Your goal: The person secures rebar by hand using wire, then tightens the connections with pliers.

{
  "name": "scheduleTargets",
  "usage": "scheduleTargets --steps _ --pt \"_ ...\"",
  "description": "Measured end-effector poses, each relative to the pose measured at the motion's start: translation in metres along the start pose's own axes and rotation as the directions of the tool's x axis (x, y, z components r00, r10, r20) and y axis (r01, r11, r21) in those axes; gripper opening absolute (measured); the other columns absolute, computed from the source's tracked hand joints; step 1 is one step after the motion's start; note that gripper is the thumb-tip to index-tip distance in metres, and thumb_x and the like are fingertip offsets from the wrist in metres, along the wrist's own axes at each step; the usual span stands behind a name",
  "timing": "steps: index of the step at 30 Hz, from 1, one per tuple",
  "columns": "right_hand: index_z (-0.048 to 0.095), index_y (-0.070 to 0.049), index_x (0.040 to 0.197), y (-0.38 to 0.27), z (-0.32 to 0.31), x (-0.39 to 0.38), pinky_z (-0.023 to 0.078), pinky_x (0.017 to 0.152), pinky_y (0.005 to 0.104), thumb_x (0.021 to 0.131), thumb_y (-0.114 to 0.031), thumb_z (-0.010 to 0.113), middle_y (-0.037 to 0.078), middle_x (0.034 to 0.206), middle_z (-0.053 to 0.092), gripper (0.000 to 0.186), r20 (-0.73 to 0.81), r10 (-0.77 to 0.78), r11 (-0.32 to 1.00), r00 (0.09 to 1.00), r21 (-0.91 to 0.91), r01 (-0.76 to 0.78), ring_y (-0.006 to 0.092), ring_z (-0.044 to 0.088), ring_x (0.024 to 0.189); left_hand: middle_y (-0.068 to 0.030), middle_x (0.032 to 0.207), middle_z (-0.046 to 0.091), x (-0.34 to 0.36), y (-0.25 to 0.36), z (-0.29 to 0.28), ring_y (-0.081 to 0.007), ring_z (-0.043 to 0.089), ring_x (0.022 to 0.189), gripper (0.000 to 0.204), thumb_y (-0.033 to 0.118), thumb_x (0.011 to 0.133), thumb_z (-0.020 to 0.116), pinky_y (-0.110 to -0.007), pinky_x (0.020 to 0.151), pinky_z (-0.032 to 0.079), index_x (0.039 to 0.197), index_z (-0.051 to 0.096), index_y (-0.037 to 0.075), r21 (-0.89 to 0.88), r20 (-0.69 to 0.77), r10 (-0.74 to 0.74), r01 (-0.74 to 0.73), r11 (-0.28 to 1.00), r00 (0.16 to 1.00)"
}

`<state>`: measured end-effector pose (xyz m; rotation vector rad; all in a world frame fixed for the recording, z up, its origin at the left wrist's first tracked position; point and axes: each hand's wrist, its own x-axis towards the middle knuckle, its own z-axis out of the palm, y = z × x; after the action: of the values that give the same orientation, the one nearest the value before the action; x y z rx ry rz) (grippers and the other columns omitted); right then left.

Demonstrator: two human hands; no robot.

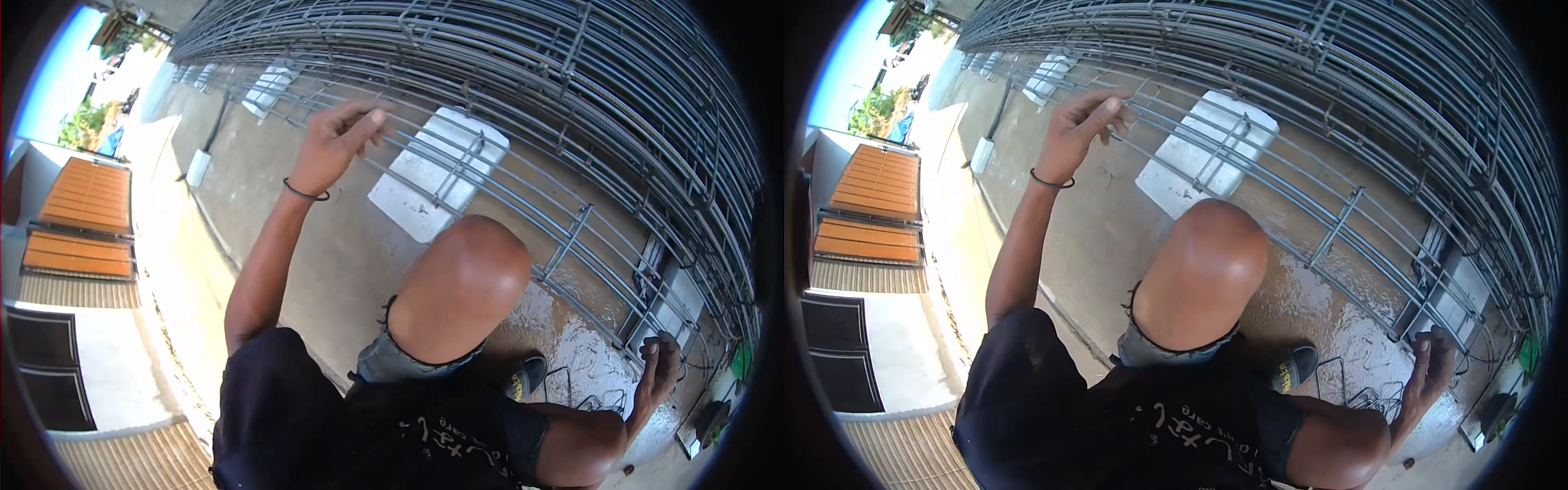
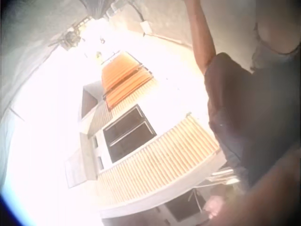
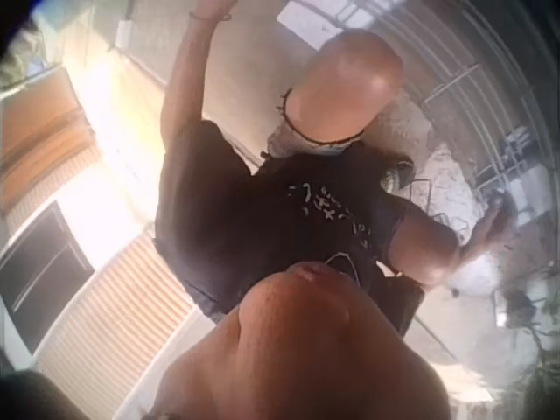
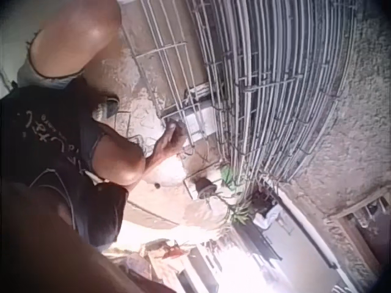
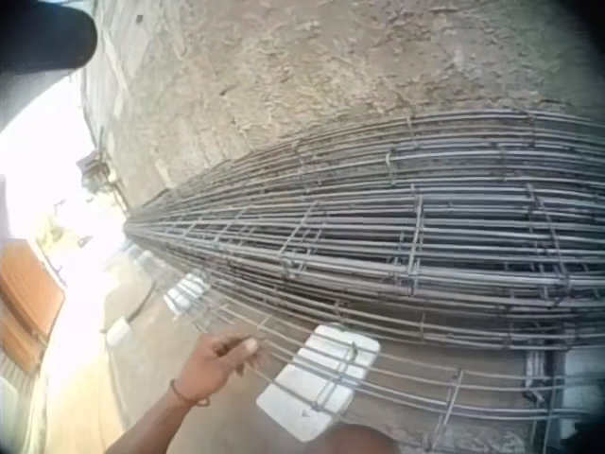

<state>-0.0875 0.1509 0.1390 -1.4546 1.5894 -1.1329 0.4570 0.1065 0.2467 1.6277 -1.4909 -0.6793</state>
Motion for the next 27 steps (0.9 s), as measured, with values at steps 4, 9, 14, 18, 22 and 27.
scheduleTargets --steps 4,9,14,18,22,27 --pt "0.060 0.000 0.094 -0.072 0.063 0.051 0.045 0.060 0.0295 0.084 -0.003 0.061 0.009 0.076 0.060 0.011 0.597 -0.279 0.862 0.752 -0.188 0.470 0.0158 0.057 0.065 -0.0062 0.082 0.068 -0.197 -0.186 -0.094 -0.0107 0.062 0.068 0.027 0.022 0.089 0.058 -0.024 0.054 0.042 0.108 0.063 0.004 -0.264 -0.689 -0.546 0.536 0.802 0.477" --pt "0.063 0.000 0.092 -0.118 0.146 0.071 0.048 0.068 0.0387 0.074 -0.004 0.068 0.014 0.083 0.062 0.019 0.813 -0.216 0.782 0.541 -0.188 0.594 0.0306 0.062 0.074 -0.0093 0.075 0.067 -0.365 -0.284 -0.086 -0.0148 0.063 0.056 0.022 0.015 0.084 0.060 -0.024 0.042 0.043 0.100 0.065 0.001 -0.438 -0.677 -0.736 0.809 0.392 -0.010" --pt "0.063 0.002 0.092 -0.107 0.185 0.065 0.049 0.072 0.0419 0.067 -0.004 0.067 0.018 0.086 0.063 0.026 0.931 -0.173 0.671 0.323 -0.129 0.730 0.0385 0.061 0.078 -0.0116 0.073 0.067 -0.332 -0.325 -0.048 -0.0179 0.063 0.054 0.022 0.012 0.082 0.060 -0.028 0.050 0.051 0.096 0.067 -0.003 -0.293 -0.734 -0.659 0.797 0.529 0.167" --pt "0.063 0.002 0.088 -0.076 0.188 0.055 0.049 0.071 0.0442 0.071 -0.004 0.063 0.020 0.085 0.061 0.018 0.965 -0.081 0.682 0.248 -0.127 0.720 0.0377 0.061 0.080 -0.0170 0.076 0.068 -0.272 -0.347 -0.041 -0.0235 0.067 0.061 0.024 0.017 0.080 0.062 -0.035 0.062 0.053 0.097 0.070 0.003 -0.072 -0.693 -0.615 0.814 0.577 0.375" --pt "0.061 0.003 0.084 -0.072 0.184 0.052 0.049 0.068 0.0456 0.073 -0.004 0.058 0.022 0.082 0.061 0.013 0.949 0.000 0.675 0.315 -0.233 0.700 0.0389 0.060 0.077 -0.0209 0.083 0.067 -0.190 -0.369 -0.027 -0.0375 0.065 0.081 0.026 0.020 0.080 0.059 -0.040 0.072 0.052 0.099 0.070 0.005 0.366 -0.558 -0.412 0.659 0.657 0.720" --pt "0.063 0.001 0.087 -0.072 0.183 0.058 0.049 0.073 0.0434 0.073 -0.013 0.065 0.019 0.087 0.062 0.020 0.961 0.055 0.603 0.272 -0.250 0.758 0.0365 0.061 0.082 -0.0218 0.087 0.065 -0.127 -0.377 -0.016 -0.0388 0.064 0.078 0.017 0.013 0.075 0.058 -0.043 0.071 0.052 0.084 0.068 0.002 0.637 -0.445 -0.262 0.508 0.580 0.856"
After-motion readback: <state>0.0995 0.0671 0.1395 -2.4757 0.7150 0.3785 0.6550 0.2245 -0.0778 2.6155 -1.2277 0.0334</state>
